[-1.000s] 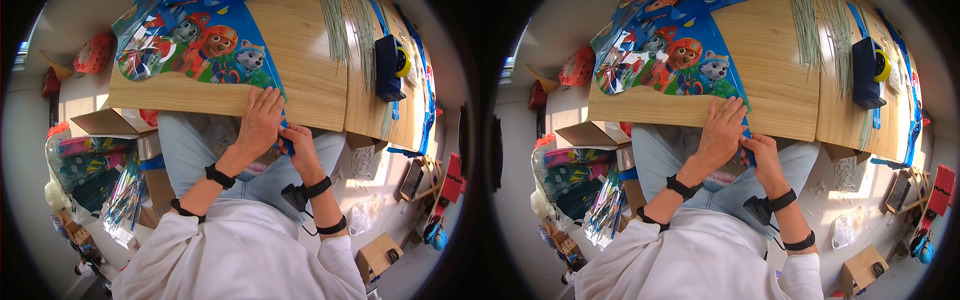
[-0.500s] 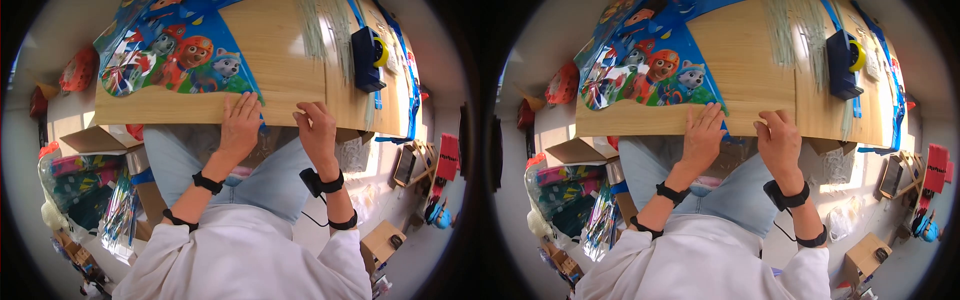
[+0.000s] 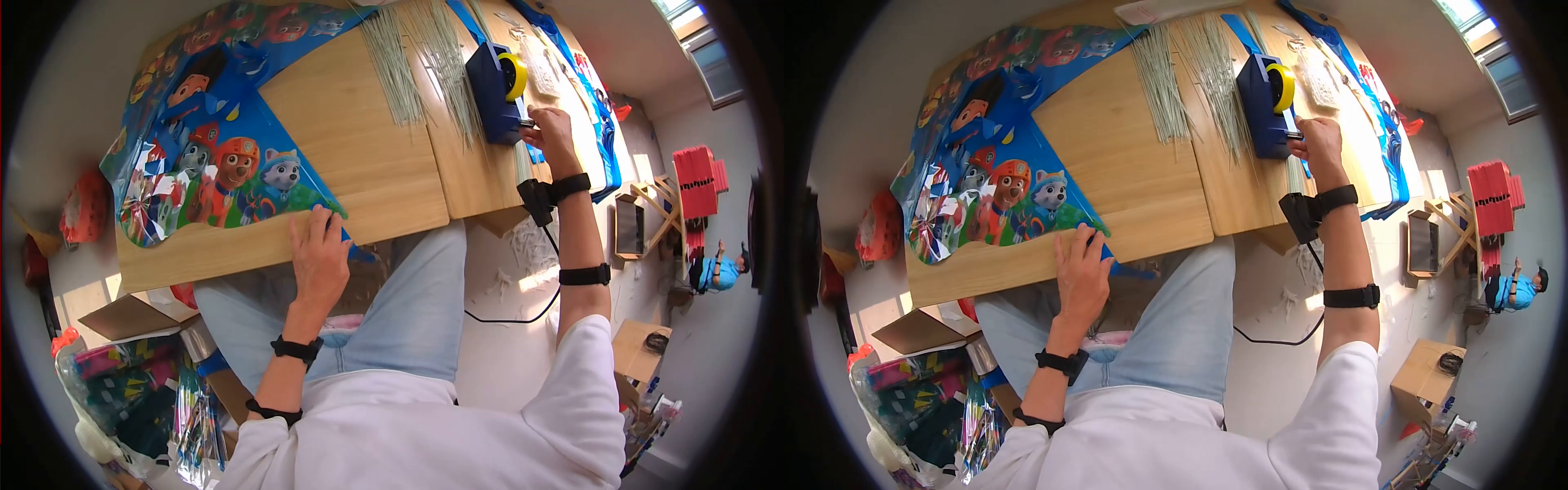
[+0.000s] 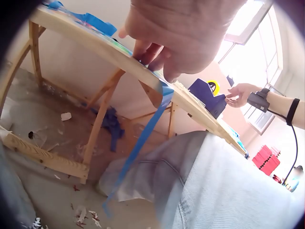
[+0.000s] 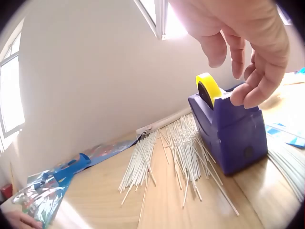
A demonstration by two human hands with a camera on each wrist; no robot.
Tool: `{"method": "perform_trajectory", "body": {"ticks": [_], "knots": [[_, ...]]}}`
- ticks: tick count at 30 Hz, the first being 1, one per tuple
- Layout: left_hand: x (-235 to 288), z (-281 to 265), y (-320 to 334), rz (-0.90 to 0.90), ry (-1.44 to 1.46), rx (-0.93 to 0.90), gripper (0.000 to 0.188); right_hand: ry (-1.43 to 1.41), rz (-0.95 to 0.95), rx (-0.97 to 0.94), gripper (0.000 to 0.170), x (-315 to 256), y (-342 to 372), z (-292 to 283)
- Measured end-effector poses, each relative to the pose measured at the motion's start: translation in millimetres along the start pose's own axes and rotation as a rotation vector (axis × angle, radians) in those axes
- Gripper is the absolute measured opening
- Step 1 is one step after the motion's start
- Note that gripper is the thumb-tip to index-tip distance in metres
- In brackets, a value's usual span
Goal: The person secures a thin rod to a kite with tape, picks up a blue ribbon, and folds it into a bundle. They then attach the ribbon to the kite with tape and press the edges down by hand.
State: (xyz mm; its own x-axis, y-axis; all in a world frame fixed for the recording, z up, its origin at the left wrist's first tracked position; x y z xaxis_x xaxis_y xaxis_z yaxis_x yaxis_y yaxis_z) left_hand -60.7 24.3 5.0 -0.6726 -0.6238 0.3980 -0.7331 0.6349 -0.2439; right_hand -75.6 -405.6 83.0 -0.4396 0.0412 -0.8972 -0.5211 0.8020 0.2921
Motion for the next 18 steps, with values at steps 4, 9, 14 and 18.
{"method": "perform_trajectory", "body": {"ticks": [4, 9, 14, 18], "knots": [[0.6, 1.1, 1.5, 0.022, -0.031, 0.013, 0.042, 0.008, 0.046, -0.038, 0.018, -3.3, -6.3, -0.8], [-0.4, 0.2, 0.2, 0.029, -0.048, -0.012, 0.043, -0.173, 0.001, -0.070, 0.014, 2.7, 2.9, -6.2], [1.7, 2.8, 1.6, 0.006, -0.054, -0.004, 0.041, -0.331, 0.038, -0.146, 0.015, 47.7, 3.8, -11.9], [-1.3, 3.0, 3.9, 0.014, -0.072, -0.018, 0.043, -0.691, 0.152, -0.193, 0.017, 79.0, 15.6, -5.6]]}}
Point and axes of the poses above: each hand's wrist, its own y-axis away from the middle knuckle, its own z-axis out of the palm, x = y × z, the point moved 3 cm from there along -y, towards the middle knuckle, and after that the axes turned 4 degrees about z, right-handed, at the moved point
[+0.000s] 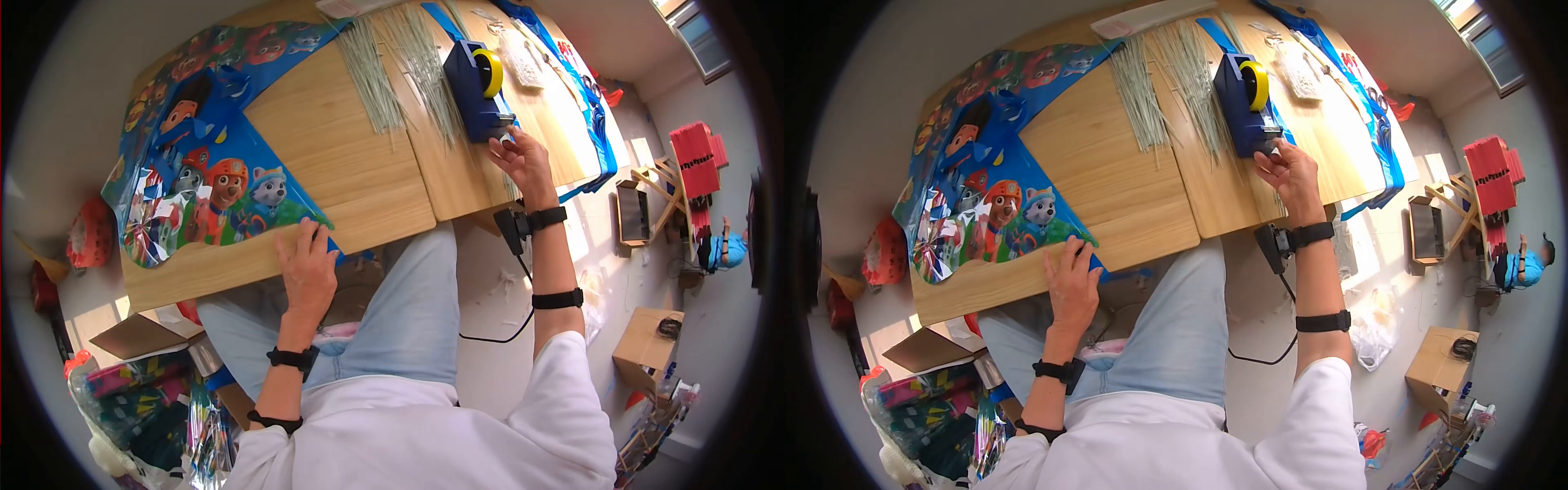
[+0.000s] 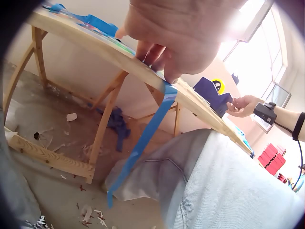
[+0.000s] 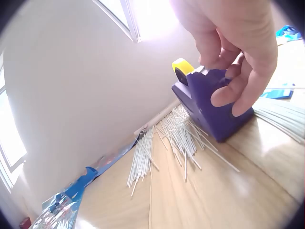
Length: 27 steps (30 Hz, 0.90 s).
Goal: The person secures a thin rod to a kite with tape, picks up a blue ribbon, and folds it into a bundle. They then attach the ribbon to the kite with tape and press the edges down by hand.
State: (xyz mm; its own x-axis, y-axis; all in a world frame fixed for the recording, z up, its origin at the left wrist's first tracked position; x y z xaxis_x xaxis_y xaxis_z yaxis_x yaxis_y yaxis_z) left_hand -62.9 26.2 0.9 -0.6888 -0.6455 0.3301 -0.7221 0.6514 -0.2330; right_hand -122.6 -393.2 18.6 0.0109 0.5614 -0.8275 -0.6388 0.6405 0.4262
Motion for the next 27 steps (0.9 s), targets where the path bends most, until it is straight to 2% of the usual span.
{"method": "perform_trajectory", "body": {"ticks": [1, 2, 5, 6, 9, 15, 21, 27], "knots": [[-0.4, 0.7, 0.2, 0.005, -0.001, -0.004, 0.045, -0.114, 0.027, -0.017, 0.018, 6.1, 1.6, -3.8], [-0.7, 1.3, 0.0, 0.002, -0.003, -0.003, 0.045, -0.272, 0.091, 0.038, 0.027, 15.5, 0.9, -8.6], [-0.1, 3.1, -0.7, 0.000, -0.006, -0.002, 0.045, -0.426, 0.155, 0.104, 0.036, 29.2, 11.1, -6.8], [0.1, 2.2, -0.9, 0.003, -0.007, -0.003, 0.044, -0.438, 0.163, 0.023, 0.040, 28.2, 13.6, -1.6], [0.1, 2.6, 1.6, 0.002, -0.009, -0.010, 0.044, -0.566, 0.189, 0.061, 0.033, 25.3, 10.7, 10.7], [-0.3, 3.5, 1.1, -0.008, -0.010, -0.011, 0.045, -0.217, -0.037, 0.107, 0.019, 19.8, -7.1, 4.2], [-0.9, 5.4, 3.5, -0.016, -0.005, 0.000, 0.044, -0.247, -0.078, 0.055, 0.018, 23.0, -6.1, 1.4], [-0.7, 5.3, 4.0, -0.008, -0.007, 0.010, 0.044, -0.059, -0.039, 0.301, 0.014, 19.0, -3.9, 14.5]]}}
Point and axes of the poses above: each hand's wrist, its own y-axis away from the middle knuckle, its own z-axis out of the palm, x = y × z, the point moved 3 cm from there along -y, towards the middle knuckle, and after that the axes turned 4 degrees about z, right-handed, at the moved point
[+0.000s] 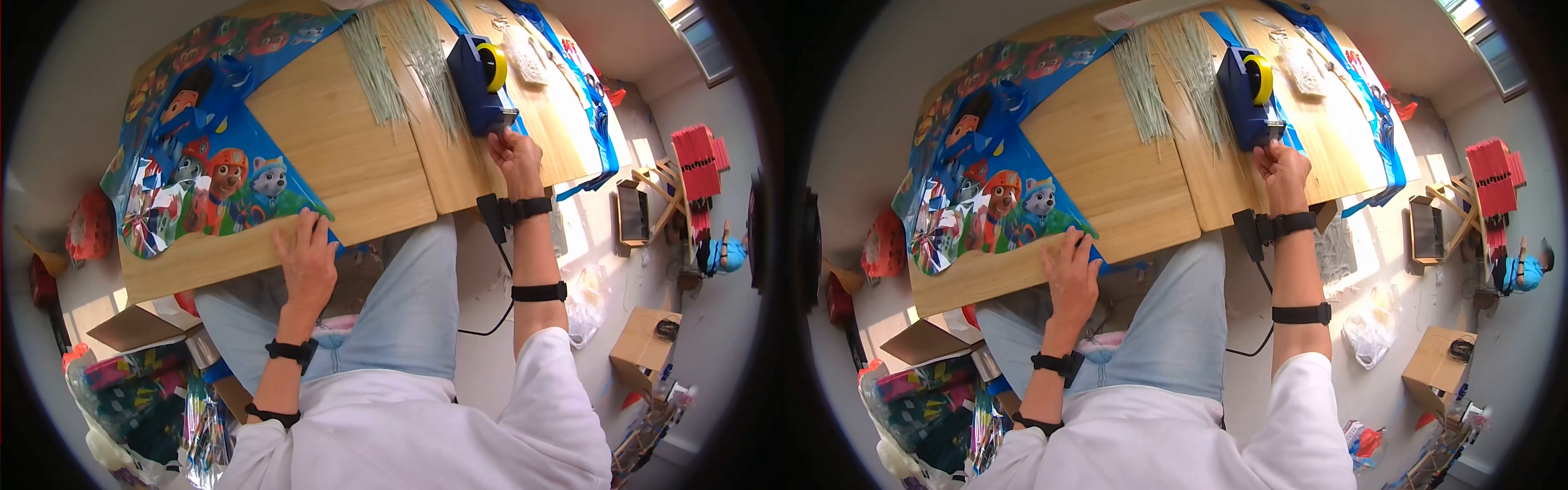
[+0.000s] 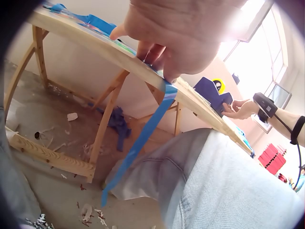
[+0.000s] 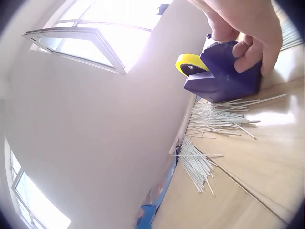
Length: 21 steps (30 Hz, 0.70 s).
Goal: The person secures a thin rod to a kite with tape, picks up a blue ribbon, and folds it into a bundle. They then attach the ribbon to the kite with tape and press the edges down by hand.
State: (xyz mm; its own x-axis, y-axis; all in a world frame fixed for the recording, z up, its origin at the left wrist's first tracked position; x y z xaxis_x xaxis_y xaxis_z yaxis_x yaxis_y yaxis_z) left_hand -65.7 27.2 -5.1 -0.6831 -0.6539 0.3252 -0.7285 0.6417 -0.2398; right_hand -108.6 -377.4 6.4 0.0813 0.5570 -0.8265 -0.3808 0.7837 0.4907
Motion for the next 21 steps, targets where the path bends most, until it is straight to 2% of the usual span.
{"method": "perform_trajectory", "body": {"ticks": [3, 4, 5, 6, 7, 10, 13, 18, 21], "knots": [[3.2, -3.4, -1.0, 0.003, -0.015, 0.008, 0.044, 0.210, -0.008, 0.150, 0.005, 11.7, -42.7, -18.0], [3.2, -6.0, -2.9, -0.009, -0.030, 0.020, 0.044, 0.317, -0.091, 0.176, 0.003, 11.2, -32.7, -17.2], [2.3, -9.1, -6.9, -0.014, -0.025, 0.035, 0.044, 0.426, -0.172, 0.189, 0.010, 13.6, -21.4, -15.7], [3.4, -11.1, -6.8, -0.027, -0.018, 0.035, 0.043, 0.405, -0.282, 0.110, 0.008, 12.6, -18.3, -14.2], [4.3, -11.5, -3.7, -0.041, -0.011, 0.027, 0.043, 0.483, -0.307, -0.024, 0.006, 6.5, -5.8, -5.7], [3.6, -9.3, -3.2, -0.034, -0.058, 0.032, 0.044, 0.724, -0.400, -0.510, 0.004, -13.9, 44.6, 46.1], [4.0, -9.2, -2.3, -0.029, -0.078, 0.065, 0.047, 1.018, -0.698, -0.850, 0.004, -2.5, 91.7, 112.3], [4.3, -5.4, 0.7, -0.058, -0.077, 0.099, 0.052, 1.460, -1.210, -1.363, 0.008, 58.1, 175.6, 207.4], [2.1, -3.6, 2.5, -0.057, -0.070, 0.106, 0.053, 1.695, -1.413, -1.538, 0.009, 98.2, 199.1, 233.6]]}}
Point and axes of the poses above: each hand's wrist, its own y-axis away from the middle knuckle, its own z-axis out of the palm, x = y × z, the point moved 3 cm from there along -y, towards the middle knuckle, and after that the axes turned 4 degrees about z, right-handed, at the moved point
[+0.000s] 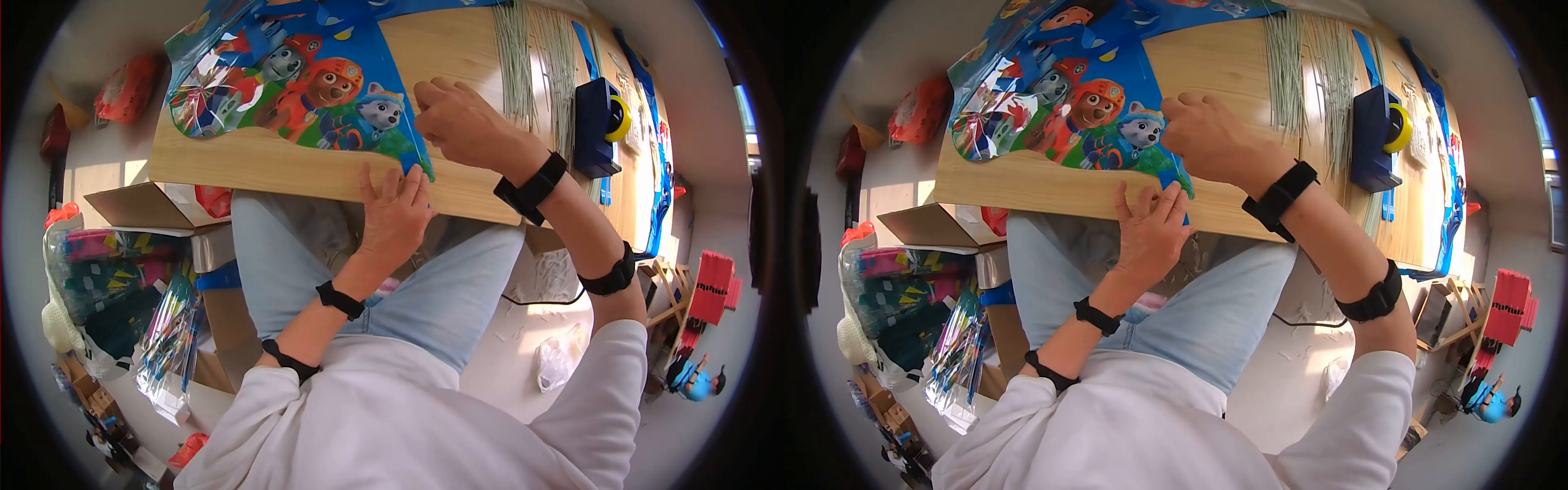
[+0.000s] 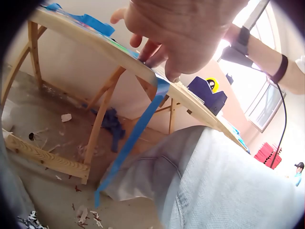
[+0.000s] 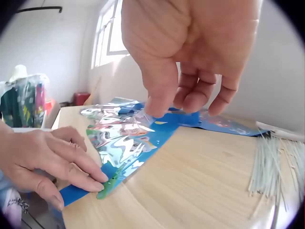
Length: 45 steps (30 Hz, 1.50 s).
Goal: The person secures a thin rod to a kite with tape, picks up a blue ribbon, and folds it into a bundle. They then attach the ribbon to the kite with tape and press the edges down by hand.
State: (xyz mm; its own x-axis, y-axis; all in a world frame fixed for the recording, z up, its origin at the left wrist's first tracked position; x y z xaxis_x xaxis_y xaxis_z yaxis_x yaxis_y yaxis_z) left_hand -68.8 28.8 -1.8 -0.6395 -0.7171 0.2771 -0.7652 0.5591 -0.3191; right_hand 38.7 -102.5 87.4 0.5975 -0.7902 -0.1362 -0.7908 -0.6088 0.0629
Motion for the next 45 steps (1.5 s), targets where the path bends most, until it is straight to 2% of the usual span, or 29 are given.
{"method": "perform_trajectory", "body": {"ticks": [5, 9, 15, 42, 45], "knots": [[-2.1, 2.5, 1.2, -0.014, -0.006, -0.005, 0.054, 0.116, -0.116, -0.066, 0.006, -15.3, -32.1, 28.9], [-3.1, 3.3, 2.2, -0.015, 0.017, -0.004, 0.056, 0.144, -0.167, -0.109, 0.010, -19.4, -41.6, 38.1], [-5.3, 7.2, 4.7, -0.010, 0.058, 0.034, 0.056, 0.159, -0.150, -0.180, 0.011, -21.5, -48.2, 48.1], [-6.1, 4.3, -3.3, 0.032, 0.077, 0.037, 0.055, 0.201, -0.162, -0.158, 0.011, -15.2, -53.7, 61.4], [-7.0, 3.2, -4.2, 0.036, 0.096, 0.032, 0.054, 0.141, -0.142, -0.144, 0.011, -13.7, -54.0, 64.1]]}}
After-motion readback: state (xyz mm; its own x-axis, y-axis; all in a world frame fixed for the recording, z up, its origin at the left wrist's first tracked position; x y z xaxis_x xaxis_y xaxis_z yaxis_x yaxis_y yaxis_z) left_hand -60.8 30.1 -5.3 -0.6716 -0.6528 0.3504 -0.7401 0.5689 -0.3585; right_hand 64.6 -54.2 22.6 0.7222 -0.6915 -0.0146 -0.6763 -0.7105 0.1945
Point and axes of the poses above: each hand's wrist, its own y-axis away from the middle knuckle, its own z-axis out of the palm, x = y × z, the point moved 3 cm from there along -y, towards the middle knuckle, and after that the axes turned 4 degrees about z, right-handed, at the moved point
